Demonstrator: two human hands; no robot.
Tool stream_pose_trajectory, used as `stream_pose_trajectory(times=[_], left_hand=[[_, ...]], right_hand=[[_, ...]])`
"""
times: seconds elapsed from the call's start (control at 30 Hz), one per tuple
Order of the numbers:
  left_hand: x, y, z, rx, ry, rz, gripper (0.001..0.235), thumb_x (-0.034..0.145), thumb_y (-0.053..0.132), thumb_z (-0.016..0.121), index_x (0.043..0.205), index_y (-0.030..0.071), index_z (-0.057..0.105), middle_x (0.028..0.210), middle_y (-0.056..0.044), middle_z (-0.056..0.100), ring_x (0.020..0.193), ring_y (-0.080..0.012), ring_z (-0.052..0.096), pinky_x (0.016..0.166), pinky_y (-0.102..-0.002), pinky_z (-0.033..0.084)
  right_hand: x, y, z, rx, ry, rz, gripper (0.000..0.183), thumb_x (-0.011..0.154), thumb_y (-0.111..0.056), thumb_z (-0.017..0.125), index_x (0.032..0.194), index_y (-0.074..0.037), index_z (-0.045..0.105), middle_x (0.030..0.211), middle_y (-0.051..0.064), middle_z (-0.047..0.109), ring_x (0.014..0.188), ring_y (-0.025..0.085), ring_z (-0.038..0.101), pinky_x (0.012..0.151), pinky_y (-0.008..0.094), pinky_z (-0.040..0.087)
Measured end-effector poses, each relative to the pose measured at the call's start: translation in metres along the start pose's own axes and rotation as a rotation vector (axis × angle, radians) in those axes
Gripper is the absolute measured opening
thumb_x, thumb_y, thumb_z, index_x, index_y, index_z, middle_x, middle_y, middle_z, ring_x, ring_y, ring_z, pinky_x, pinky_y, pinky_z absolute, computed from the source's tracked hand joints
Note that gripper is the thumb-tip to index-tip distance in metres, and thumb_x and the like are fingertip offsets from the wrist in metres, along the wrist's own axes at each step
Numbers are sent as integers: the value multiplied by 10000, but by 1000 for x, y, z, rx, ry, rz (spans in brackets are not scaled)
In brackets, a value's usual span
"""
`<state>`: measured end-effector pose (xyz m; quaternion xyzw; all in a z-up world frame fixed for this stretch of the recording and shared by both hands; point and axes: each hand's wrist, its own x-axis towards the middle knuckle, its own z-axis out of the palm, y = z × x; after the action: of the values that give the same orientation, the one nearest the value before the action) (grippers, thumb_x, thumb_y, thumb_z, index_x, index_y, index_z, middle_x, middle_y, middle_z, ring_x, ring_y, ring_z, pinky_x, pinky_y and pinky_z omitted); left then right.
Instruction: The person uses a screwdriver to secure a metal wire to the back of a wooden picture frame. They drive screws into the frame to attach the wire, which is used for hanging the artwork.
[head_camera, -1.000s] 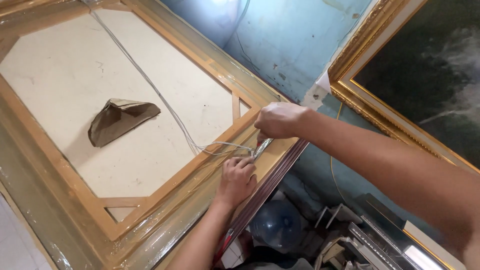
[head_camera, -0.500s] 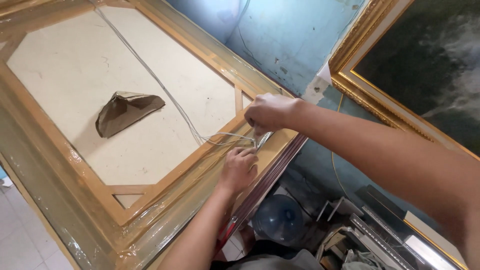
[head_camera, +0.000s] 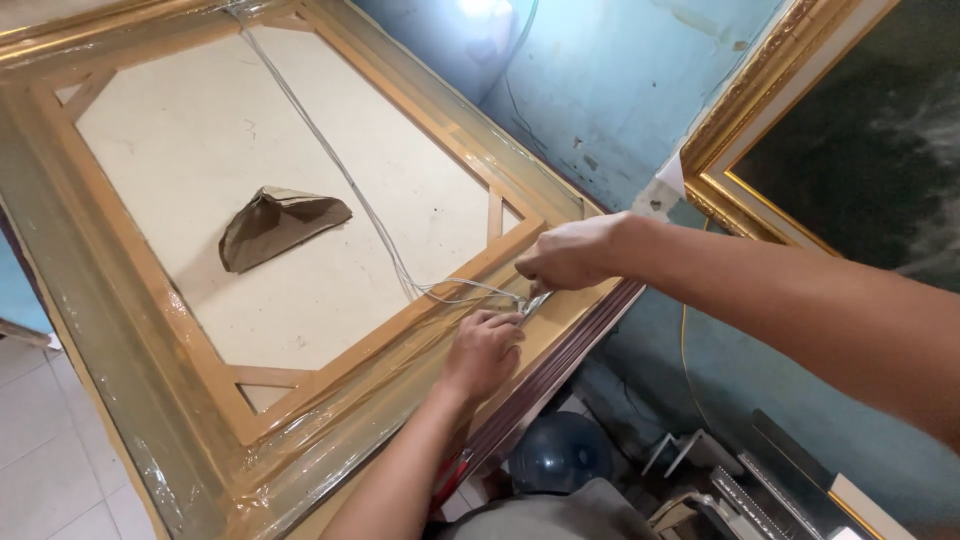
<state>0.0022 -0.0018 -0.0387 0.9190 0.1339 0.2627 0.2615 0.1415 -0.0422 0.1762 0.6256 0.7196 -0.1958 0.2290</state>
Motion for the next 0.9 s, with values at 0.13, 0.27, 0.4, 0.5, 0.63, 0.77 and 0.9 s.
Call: stream_pose_trajectory(times=[0.13,0.27,0.4,0.5,0.63,0.77,0.9], left_hand=[[4,6,-7,12,5,-16,178,624,249,624,802,262,628,1035,120,618,930,-160,543,811,-311,426],[2,10,-10,1,-7,-40,162,628,260,625,789,254,633,1020,111,628,937,-164,548,808,-323,427],[4,13,-16,-4,-31,-47,181,636,242,618,815,253,635,1029,98,627,946,-171,547,820,-330,425],[5,14,-17,3,-38,-43,174,643,239,625,817,250,633,1037,105,625,945,-169,547,807,-323,423],[6,14,-18,-4,-60,-49,174,653,241,620,826,248,629,1050,107,620,961,-166,545,816,-316,422],[1,15,-16,-5,-54,-58,177,652,234,631,829,246,631,1038,103,623,954,-173,550,813,-326,428],[7,17,-18,-22,-49,-40,185,651,229,635,836,231,634,1050,86,625,953,-199,552,796,-339,430]], right_hand=[[19,21,13,-152,100,-158,192,819,-345,544,862,-161,574,819,91,639,805,298,621,725,388,518],[31,28,20,-37,141,-211,181,711,-361,648,823,-223,610,769,15,666,754,268,637,683,380,533],[8,-8,-22,-28,114,153,335,789,-535,479,1027,-328,595,790,-38,686,775,297,638,714,423,519],[16,-7,-18,-114,149,457,727,824,-682,229,950,-68,598,798,156,663,815,305,645,700,427,510],[25,-1,-3,-90,126,420,548,884,-487,291,856,-73,649,766,119,652,789,301,644,671,423,514],[24,0,10,-123,86,172,349,824,-441,474,858,-149,662,807,104,658,808,306,641,696,412,526],[12,23,13,-97,117,-30,260,810,-412,550,851,-162,610,786,129,641,780,325,630,723,422,515]])
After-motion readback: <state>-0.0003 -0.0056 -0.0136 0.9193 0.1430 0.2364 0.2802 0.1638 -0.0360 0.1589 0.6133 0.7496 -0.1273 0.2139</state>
